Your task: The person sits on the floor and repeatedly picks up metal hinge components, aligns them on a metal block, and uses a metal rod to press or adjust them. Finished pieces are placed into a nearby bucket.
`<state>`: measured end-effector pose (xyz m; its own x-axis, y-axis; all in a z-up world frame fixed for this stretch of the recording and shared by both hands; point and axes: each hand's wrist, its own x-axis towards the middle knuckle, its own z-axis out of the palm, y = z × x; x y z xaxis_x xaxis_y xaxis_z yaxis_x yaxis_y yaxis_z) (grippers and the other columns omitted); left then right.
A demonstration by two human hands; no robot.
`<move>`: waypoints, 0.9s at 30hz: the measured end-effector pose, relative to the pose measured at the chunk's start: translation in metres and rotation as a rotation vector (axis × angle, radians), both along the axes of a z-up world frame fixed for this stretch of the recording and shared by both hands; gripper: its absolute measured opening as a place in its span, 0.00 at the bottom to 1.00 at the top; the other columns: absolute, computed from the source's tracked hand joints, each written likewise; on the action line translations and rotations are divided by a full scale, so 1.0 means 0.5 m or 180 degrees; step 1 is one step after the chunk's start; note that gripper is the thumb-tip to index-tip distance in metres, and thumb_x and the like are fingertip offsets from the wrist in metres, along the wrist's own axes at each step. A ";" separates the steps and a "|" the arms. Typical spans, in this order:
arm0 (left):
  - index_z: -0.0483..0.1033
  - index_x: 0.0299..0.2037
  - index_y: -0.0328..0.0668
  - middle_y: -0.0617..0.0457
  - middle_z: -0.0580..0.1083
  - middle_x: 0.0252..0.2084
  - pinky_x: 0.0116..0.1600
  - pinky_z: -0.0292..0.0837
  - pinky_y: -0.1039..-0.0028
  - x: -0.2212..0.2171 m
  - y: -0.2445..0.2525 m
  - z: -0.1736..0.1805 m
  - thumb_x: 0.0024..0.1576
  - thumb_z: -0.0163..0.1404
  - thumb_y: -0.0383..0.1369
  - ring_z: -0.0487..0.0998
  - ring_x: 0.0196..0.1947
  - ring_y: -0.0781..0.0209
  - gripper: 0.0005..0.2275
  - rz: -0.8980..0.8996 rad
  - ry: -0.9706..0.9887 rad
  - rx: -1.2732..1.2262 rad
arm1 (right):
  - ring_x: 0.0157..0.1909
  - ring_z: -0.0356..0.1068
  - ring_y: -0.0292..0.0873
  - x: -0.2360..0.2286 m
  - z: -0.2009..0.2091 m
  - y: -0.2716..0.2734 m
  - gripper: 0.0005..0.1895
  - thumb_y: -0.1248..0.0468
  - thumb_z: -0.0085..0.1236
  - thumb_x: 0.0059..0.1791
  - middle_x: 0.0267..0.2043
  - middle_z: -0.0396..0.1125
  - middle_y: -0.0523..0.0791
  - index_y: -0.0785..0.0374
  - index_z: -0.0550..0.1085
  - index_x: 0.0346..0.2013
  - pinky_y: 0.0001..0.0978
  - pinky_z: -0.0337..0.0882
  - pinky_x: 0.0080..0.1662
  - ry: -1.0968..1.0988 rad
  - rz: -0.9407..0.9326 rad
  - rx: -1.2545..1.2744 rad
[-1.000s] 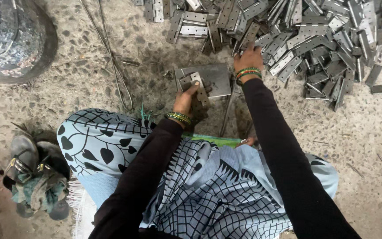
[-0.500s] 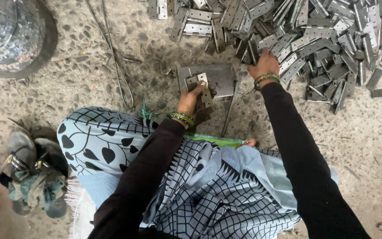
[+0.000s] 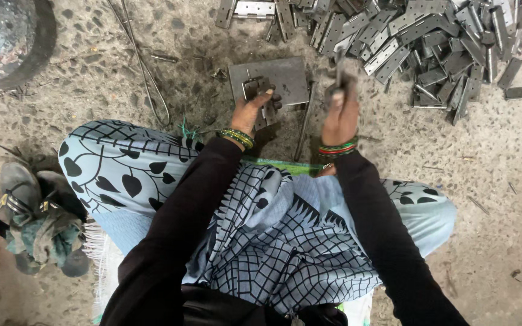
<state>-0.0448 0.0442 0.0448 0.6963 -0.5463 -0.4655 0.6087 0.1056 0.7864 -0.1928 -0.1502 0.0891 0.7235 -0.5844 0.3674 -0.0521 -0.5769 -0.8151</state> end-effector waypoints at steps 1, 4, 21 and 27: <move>0.72 0.59 0.28 0.37 0.74 0.60 0.63 0.66 0.56 0.000 -0.004 -0.007 0.46 0.63 0.46 0.73 0.60 0.46 0.35 -0.0014 -0.0051 -0.0076 | 0.33 0.62 0.39 0.002 -0.039 0.007 0.39 0.36 0.28 0.61 0.37 0.64 0.42 0.68 0.68 0.62 0.38 0.64 0.36 0.0329 -0.0042 -0.0358; 0.67 0.62 0.27 0.34 0.70 0.61 0.65 0.64 0.54 -0.009 -0.016 -0.031 0.47 0.66 0.48 0.70 0.61 0.43 0.39 -0.0003 -0.0123 0.0054 | 0.35 0.63 0.52 0.012 -0.153 -0.004 0.41 0.36 0.29 0.65 0.34 0.61 0.55 0.77 0.66 0.49 0.52 0.66 0.46 0.2030 -0.0045 0.0345; 0.52 0.69 0.24 0.30 0.66 0.67 0.69 0.56 0.44 0.001 -0.016 -0.021 0.34 0.72 0.48 0.64 0.70 0.37 0.55 -0.0066 0.0089 0.0263 | 0.42 0.74 0.56 0.035 0.002 0.015 0.28 0.43 0.52 0.53 0.39 0.74 0.57 0.65 0.78 0.48 0.46 0.71 0.46 0.1698 0.0333 0.0460; 0.39 0.72 0.33 0.34 0.54 0.74 0.71 0.55 0.40 -0.005 -0.003 0.032 0.42 0.64 0.54 0.57 0.72 0.38 0.56 0.0090 0.0979 -0.0154 | 0.50 0.74 0.59 0.035 0.035 0.047 0.28 0.45 0.49 0.59 0.50 0.72 0.60 0.69 0.76 0.53 0.46 0.71 0.53 0.1275 0.0906 -0.0350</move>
<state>-0.0471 0.0426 0.0609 0.5419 -0.5555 -0.6306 0.8136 0.1587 0.5594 -0.1755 -0.1268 0.1068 0.9454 -0.3168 0.0766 -0.1765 -0.6951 -0.6969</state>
